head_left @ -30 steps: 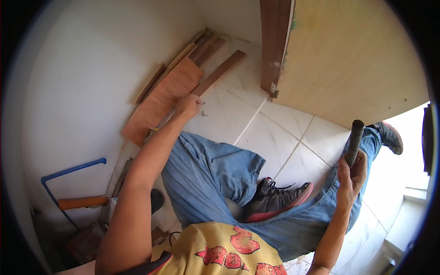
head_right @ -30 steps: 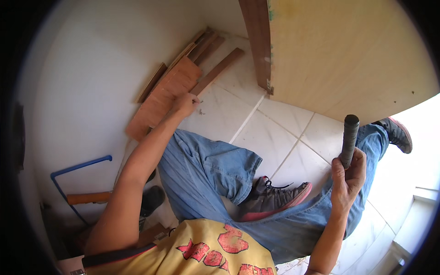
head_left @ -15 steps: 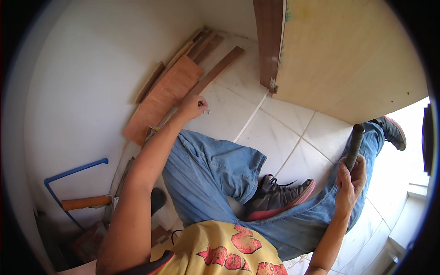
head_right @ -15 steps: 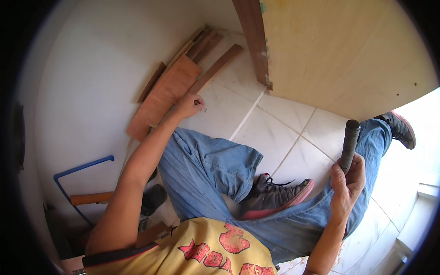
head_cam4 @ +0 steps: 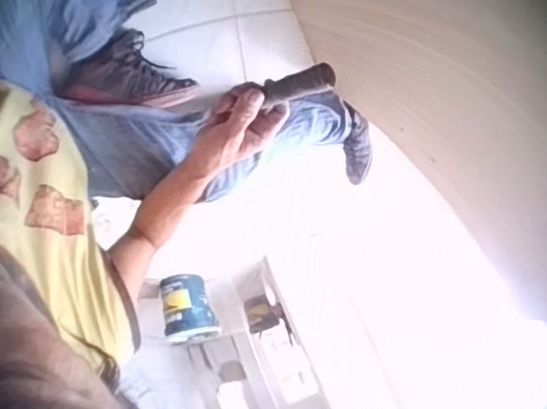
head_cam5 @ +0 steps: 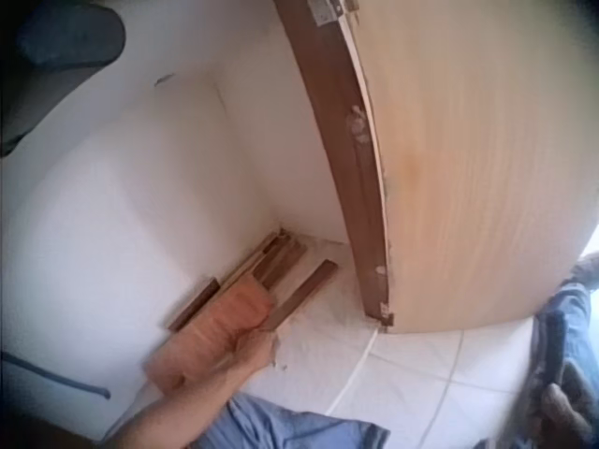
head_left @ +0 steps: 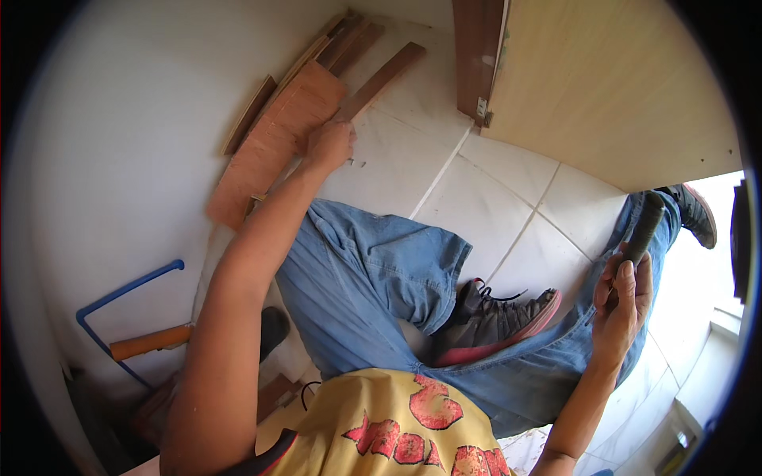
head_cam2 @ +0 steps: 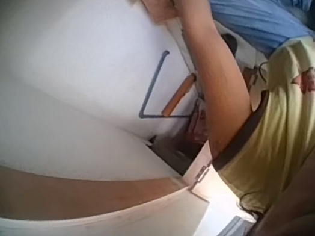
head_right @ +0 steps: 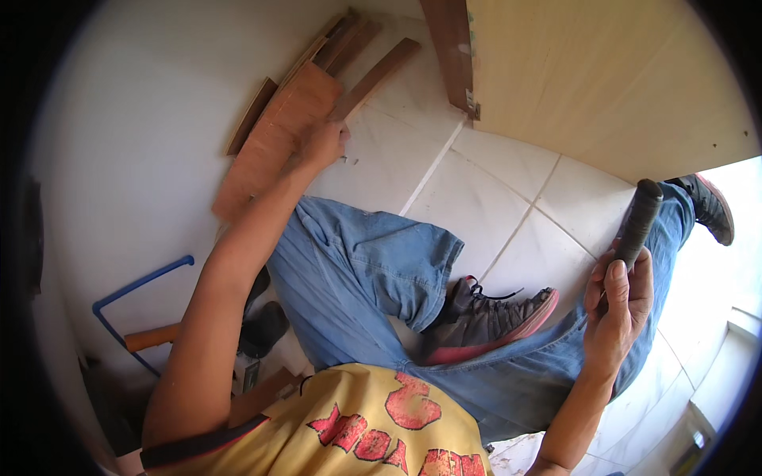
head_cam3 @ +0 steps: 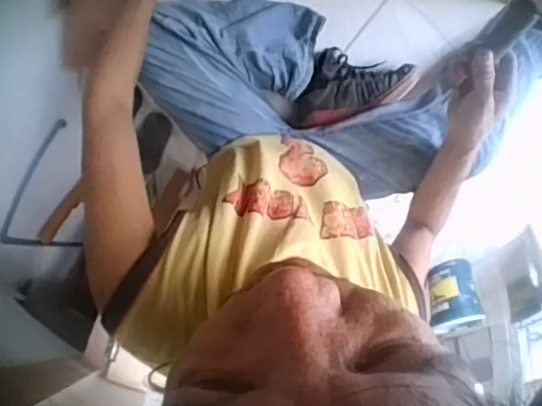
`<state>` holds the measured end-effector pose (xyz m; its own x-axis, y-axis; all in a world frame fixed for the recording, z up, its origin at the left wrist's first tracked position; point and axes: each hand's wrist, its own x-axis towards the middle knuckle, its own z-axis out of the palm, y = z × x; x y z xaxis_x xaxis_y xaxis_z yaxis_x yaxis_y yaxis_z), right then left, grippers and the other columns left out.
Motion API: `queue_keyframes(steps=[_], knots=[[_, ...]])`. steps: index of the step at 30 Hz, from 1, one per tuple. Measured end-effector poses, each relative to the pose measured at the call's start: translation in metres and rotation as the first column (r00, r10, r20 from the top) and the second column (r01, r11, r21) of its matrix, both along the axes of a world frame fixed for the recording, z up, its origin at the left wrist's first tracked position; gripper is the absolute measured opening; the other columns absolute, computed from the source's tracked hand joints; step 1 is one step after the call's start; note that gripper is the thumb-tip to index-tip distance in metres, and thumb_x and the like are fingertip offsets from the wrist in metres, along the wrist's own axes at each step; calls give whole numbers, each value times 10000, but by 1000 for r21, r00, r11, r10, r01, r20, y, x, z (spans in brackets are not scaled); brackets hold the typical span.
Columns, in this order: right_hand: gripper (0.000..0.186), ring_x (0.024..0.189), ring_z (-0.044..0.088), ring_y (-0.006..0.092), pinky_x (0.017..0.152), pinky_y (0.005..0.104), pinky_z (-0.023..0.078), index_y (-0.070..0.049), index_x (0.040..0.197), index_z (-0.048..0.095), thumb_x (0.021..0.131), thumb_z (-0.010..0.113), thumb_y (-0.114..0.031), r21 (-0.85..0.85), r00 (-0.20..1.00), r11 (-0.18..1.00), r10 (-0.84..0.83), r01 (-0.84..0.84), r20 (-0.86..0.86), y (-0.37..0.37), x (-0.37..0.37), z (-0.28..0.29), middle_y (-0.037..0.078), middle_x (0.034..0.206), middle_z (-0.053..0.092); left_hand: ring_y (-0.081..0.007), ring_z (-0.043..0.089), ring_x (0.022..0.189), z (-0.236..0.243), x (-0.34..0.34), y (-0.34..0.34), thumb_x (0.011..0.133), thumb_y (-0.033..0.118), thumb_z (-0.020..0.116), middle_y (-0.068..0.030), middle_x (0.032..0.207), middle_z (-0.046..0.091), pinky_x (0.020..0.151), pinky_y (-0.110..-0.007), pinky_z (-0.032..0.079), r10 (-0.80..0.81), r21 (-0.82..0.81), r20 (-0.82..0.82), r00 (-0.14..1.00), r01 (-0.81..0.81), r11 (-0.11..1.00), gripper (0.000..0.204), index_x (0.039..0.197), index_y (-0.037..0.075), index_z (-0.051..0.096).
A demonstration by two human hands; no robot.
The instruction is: The person uses a screwdriver to tighten screws on the hinge of a cabinet door while sitting on the floor.
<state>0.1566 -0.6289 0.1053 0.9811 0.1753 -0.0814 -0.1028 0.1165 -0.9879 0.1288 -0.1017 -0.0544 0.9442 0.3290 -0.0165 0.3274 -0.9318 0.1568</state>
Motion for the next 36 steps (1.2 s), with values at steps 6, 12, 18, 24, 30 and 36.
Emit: queue_keyframes(steps=[6, 12, 18, 24, 30, 36], knots=[[381, 659, 536, 55, 480, 161, 337, -9, 1290, 536, 999, 627, -237, -65, 999, 997, -41, 43, 20, 7, -7, -12, 63, 965, 623, -343, 701, 948, -3, -3, 30, 907, 217, 663, -152, 994, 741, 811, -432, 553, 228, -295, 221, 948, -158, 942, 197, 994, 70, 760], [407, 675, 554, 64, 481, 166, 348, 10, 1314, 533, 1005, 607, -244, -59, 999, 997, 43, -43, -12, -7, -1, -11, 69, 973, 624, -340, 707, 939, 16, -12, 0, 880, 288, 672, -143, 970, 747, 820, -435, 555, 139, -112, -44, 989, -143, 983, 224, 953, 104, 776], [372, 798, 590, 125, 631, 226, 451, 27, 1288, 554, 998, 611, -199, -10, 999, 999, 33, -33, 9, 3, -2, -13, 103, 1012, 632, -335, 708, 919, 6, 4, -4, 856, 298, 678, -143, 934, 745, 787, -448, 554, 129, 21, -135, 982, -127, 992, 233, 933, 94, 759], [399, 1045, 618, 194, 939, 339, 471, 27, 1301, 562, 976, 666, -182, -387, 974, 921, 127, -45, 189, 4, 9, -10, 127, 1122, 672, -203, 723, 746, 4, 43, -40, 949, 275, 654, -90, 877, 750, 681, -351, 576, 163, -639, 221, 961, 16, 769, 233, 978, 61, 742], [537, 1008, 677, 205, 919, 333, 507, -4, 1400, 478, 951, 711, -186, -696, 641, 711, 582, -102, 500, 100, 53, 44, 134, 1119, 696, -147, 685, 782, 24, 108, -165, 977, 81, 674, -95, 898, 704, 726, -245, 598, 672, -896, 320, 668, 445, -15, 175, 1101, -42, 670], [621, 904, 664, 175, 799, 293, 533, -22, 1448, 424, 920, 728, -137, -760, 273, 613, 785, -215, 556, 228, 93, 59, 115, 1041, 671, -151, 725, 808, -25, 85, -217, 952, 119, 677, -93, 912, 748, 729, -278, 592, 833, -805, 160, 529, 559, -201, 142, 1023, 5, 725]])
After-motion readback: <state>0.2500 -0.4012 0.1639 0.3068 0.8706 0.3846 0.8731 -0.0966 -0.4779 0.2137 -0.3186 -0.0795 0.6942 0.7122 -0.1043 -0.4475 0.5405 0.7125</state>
